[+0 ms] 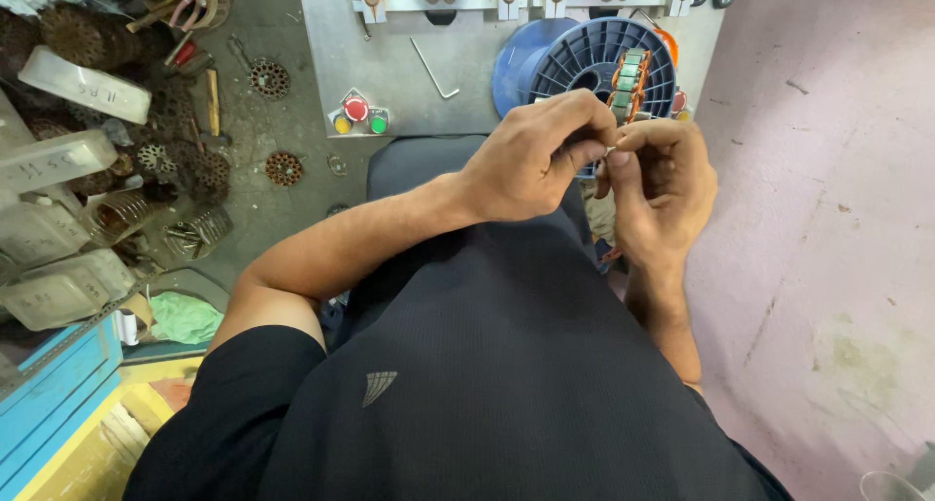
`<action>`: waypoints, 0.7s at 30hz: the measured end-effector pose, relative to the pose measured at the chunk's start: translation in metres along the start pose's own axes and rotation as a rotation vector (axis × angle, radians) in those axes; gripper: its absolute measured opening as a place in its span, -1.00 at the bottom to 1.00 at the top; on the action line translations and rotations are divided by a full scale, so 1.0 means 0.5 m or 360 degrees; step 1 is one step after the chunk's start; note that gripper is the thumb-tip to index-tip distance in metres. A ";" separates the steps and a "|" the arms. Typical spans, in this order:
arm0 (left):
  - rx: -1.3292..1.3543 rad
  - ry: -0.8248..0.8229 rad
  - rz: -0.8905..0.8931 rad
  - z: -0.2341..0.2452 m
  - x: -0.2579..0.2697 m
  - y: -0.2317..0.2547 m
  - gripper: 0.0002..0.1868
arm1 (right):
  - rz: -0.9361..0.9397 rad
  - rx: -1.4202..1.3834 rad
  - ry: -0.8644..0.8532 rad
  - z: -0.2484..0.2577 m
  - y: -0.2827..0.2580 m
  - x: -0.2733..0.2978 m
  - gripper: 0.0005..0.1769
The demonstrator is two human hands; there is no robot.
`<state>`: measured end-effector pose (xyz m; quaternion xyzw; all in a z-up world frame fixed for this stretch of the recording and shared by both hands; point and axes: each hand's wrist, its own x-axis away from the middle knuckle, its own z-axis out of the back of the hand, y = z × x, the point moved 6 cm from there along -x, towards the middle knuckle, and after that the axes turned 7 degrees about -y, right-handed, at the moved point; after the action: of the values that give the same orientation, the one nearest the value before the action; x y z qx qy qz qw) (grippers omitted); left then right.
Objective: The person operates a coil winding machine, then removes a stator and uses a screwdriver to adjust the copper windings. The person handles the stator and tools directly without visible secondary objects.
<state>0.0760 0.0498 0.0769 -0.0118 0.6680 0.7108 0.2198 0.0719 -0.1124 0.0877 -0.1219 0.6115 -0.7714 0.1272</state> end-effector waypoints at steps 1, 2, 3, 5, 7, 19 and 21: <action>0.0049 0.0021 0.0027 0.008 -0.002 -0.004 -0.86 | -0.0026 -0.0170 0.0041 0.002 0.002 -0.001 -0.87; 0.0135 -0.0003 0.0028 0.013 -0.004 -0.006 -0.85 | -0.0053 -0.0202 0.0061 0.004 0.004 -0.002 -0.89; 0.0222 -0.0028 0.0028 0.018 -0.006 -0.009 -0.83 | -0.0081 -0.0234 0.0081 0.007 0.006 -0.003 -0.91; 0.0274 -0.0066 -0.0012 0.028 -0.009 -0.011 -0.82 | -0.0054 -0.0256 0.0079 0.007 0.006 -0.002 -0.95; 0.0221 -0.0097 -0.0103 0.033 -0.013 -0.015 -0.83 | 0.0018 -0.0226 0.0055 0.005 0.002 0.003 -0.95; 0.0279 -0.0116 -0.0005 0.007 -0.018 -0.078 -0.81 | -0.0122 0.0383 0.0155 -0.007 0.009 -0.001 -0.91; 0.0396 -0.0107 0.0057 0.004 -0.024 -0.095 -0.75 | -0.0141 0.0444 0.0163 -0.002 0.008 -0.003 -0.90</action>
<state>0.1030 0.0486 0.0360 0.0513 0.7434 0.6263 0.2291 0.0731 -0.1122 0.0834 -0.0903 0.4980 -0.8590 0.0775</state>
